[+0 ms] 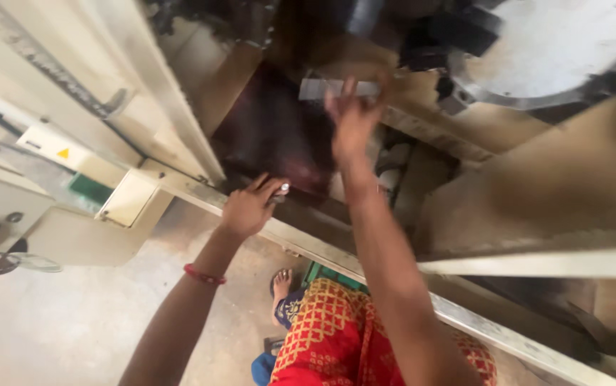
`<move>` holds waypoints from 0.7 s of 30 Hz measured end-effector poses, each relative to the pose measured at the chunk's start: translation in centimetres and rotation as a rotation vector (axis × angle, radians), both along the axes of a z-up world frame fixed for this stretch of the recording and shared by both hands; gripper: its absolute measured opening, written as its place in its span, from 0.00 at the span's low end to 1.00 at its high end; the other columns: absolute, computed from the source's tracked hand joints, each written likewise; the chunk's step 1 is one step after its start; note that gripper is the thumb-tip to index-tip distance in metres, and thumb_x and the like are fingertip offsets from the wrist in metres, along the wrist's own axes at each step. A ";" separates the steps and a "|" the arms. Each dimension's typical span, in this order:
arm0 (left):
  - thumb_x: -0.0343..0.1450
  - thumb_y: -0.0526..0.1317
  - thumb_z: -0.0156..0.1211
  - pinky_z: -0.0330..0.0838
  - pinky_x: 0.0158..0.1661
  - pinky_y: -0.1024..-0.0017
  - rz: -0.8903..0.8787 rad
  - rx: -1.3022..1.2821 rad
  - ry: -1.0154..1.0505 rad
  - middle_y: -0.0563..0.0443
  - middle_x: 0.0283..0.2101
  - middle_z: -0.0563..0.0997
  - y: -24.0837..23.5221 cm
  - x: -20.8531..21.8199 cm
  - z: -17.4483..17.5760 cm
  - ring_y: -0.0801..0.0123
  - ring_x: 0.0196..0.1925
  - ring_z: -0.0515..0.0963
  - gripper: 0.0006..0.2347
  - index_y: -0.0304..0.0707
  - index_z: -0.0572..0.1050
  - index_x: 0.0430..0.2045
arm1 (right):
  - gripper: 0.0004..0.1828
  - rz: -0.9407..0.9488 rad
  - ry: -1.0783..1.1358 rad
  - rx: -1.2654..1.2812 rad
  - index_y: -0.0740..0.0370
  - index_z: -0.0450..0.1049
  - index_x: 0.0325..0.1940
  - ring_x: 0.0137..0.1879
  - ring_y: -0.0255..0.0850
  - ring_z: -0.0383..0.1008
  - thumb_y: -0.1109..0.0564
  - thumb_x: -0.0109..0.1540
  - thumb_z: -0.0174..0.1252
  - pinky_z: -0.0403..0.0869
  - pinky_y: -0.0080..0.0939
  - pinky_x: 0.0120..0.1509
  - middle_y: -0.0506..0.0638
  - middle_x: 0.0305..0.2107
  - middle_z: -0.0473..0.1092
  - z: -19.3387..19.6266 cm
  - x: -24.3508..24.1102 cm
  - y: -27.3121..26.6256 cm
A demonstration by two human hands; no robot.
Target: The person sits on the floor and uses metal rods to unlock and open a machine door, then reaches inside to adjust internal components. They close the door, relock it, and place the rods into a nearby green tray.
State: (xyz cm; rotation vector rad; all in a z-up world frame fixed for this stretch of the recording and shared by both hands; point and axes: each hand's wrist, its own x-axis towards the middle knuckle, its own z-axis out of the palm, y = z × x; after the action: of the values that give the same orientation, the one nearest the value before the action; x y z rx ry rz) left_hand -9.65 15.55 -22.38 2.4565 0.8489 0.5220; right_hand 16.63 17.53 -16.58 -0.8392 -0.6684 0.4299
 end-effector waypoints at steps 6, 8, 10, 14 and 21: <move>0.67 0.38 0.62 0.80 0.44 0.54 -0.060 0.095 -0.184 0.48 0.56 0.80 0.5 -0.2 -0.4 0.46 0.51 0.84 0.22 0.54 0.72 0.57 | 0.36 -0.193 0.233 -0.073 0.44 0.47 0.76 0.59 0.41 0.75 0.57 0.70 0.61 0.82 0.57 0.56 0.53 0.37 0.63 -0.1 4.8 17.6; 0.65 0.38 0.64 0.80 0.42 0.54 -0.045 0.022 -0.130 0.43 0.57 0.78 0.4 -0.3 -0.1 0.48 0.45 0.83 0.23 0.53 0.72 0.57 | 0.35 -0.273 0.267 -0.130 0.44 0.48 0.75 0.58 0.41 0.75 0.57 0.70 0.61 0.82 0.56 0.56 0.53 0.37 0.64 -0.4 4.5 20.0; 0.65 0.38 0.64 0.80 0.43 0.55 -0.029 0.002 -0.113 0.44 0.58 0.78 0.4 -0.4 0.3 0.48 0.45 0.83 0.23 0.52 0.72 0.57 | 0.34 -0.342 0.284 -0.185 0.44 0.49 0.74 0.58 0.41 0.75 0.57 0.71 0.61 0.82 0.56 0.56 0.53 0.37 0.64 -0.8 4.1 21.1; 0.65 0.37 0.64 0.80 0.43 0.56 -0.057 -0.032 -0.129 0.46 0.56 0.79 0.4 -0.5 0.7 0.50 0.45 0.83 0.24 0.50 0.71 0.59 | 0.32 -0.486 0.289 -0.297 0.45 0.50 0.73 0.57 0.41 0.75 0.57 0.71 0.60 0.82 0.55 0.56 0.53 0.37 0.64 -0.6 3.3 22.1; 0.65 0.37 0.64 0.81 0.40 0.59 -0.046 -0.036 -0.186 0.52 0.53 0.79 0.3 -0.5 0.9 0.54 0.44 0.84 0.24 0.51 0.71 0.58 | 0.29 -0.643 0.296 -0.394 0.46 0.52 0.70 0.55 0.40 0.75 0.57 0.71 0.60 0.81 0.53 0.55 0.52 0.37 0.65 0.2 2.5 22.2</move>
State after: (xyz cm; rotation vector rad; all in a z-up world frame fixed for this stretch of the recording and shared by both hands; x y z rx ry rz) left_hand -10.15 15.81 -21.50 2.3453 0.7183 0.6995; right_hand 19.11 39.71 -16.39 -1.2740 -0.0149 0.0910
